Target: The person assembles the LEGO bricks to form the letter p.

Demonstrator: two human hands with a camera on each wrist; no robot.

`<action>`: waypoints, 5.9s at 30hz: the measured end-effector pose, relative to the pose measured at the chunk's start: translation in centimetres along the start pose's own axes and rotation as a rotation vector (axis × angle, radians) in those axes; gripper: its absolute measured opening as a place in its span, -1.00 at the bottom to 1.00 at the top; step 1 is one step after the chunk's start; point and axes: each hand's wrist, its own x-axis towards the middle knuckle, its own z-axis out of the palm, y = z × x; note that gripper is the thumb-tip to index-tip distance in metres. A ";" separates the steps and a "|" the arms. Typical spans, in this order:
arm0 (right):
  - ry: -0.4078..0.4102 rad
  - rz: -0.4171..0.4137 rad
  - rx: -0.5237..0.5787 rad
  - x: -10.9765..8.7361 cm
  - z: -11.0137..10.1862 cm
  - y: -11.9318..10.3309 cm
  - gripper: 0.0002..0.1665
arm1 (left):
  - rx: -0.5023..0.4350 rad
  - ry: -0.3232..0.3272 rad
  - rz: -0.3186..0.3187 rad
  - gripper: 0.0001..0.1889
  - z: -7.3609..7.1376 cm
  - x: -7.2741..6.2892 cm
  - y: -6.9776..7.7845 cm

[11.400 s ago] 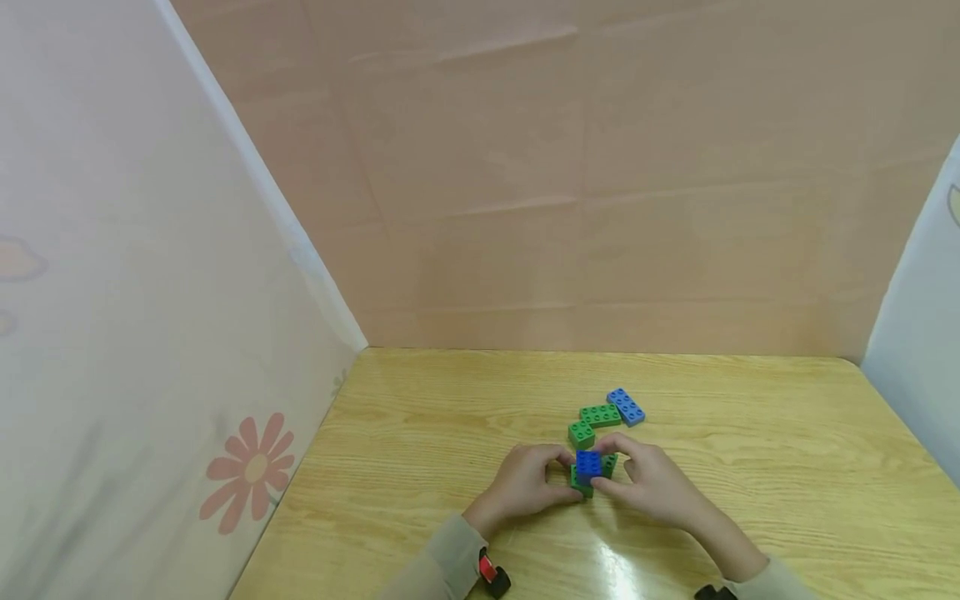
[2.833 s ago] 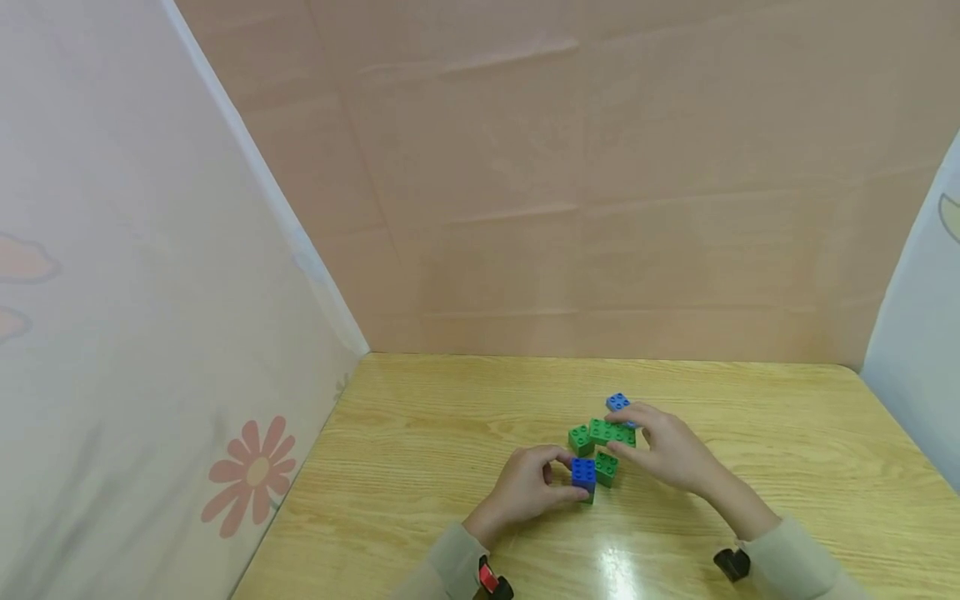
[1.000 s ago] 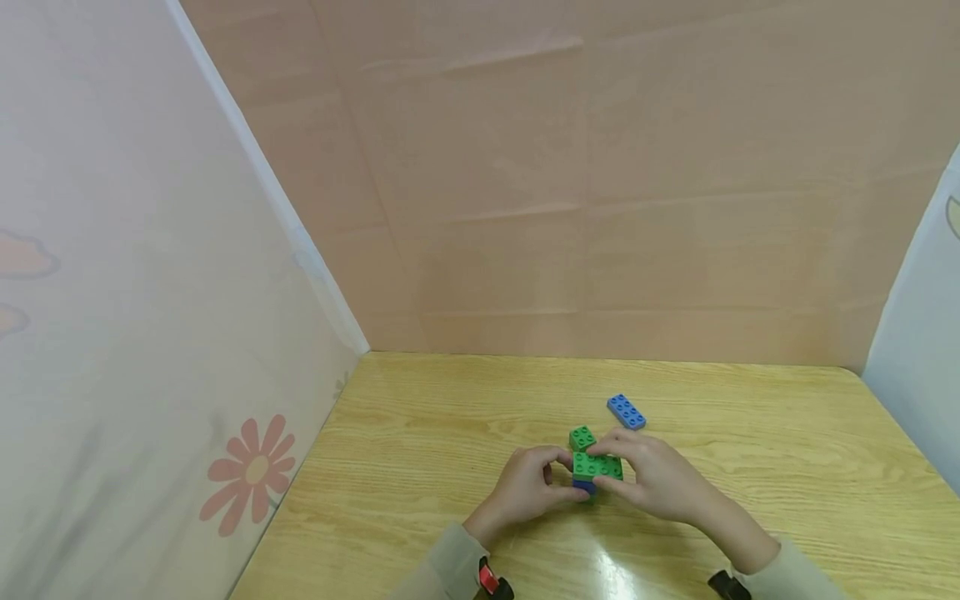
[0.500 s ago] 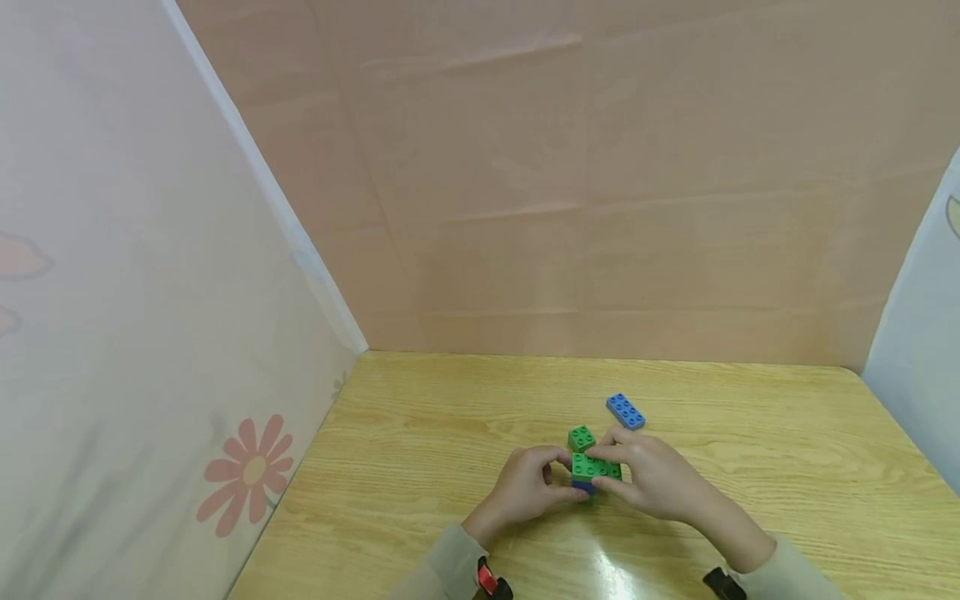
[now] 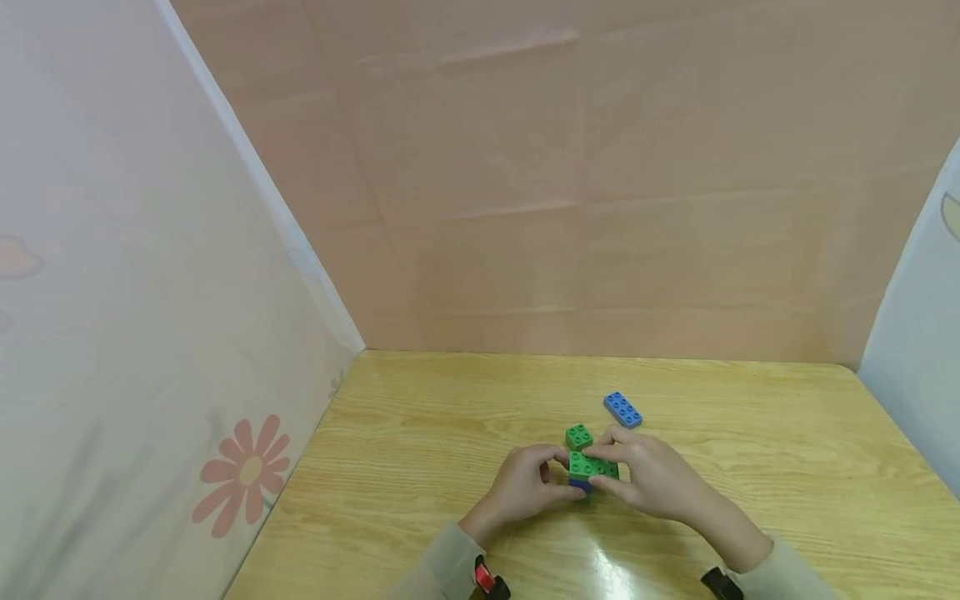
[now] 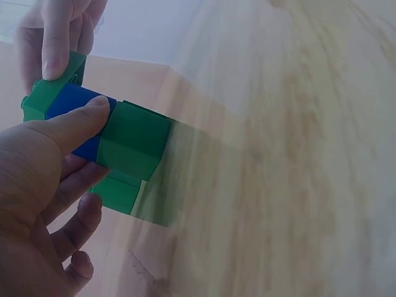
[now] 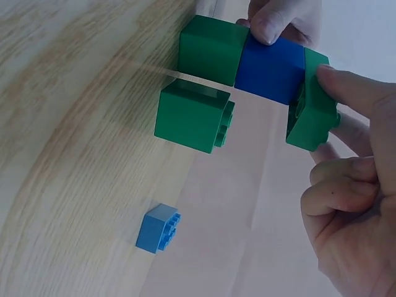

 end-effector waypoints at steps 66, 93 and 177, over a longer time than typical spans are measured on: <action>-0.423 0.268 0.526 -0.6 1.2 9.6 -0.56 | -0.081 0.034 0.016 -0.59 -0.9 0.5 1.3; -0.351 0.352 0.590 -0.7 0.1 9.5 -0.58 | -0.115 0.026 -0.028 -0.60 -0.9 0.3 1.1; 0.033 0.182 0.313 1.1 -0.3 0.9 -0.62 | -0.140 0.057 -0.035 -0.65 -0.7 0.2 1.1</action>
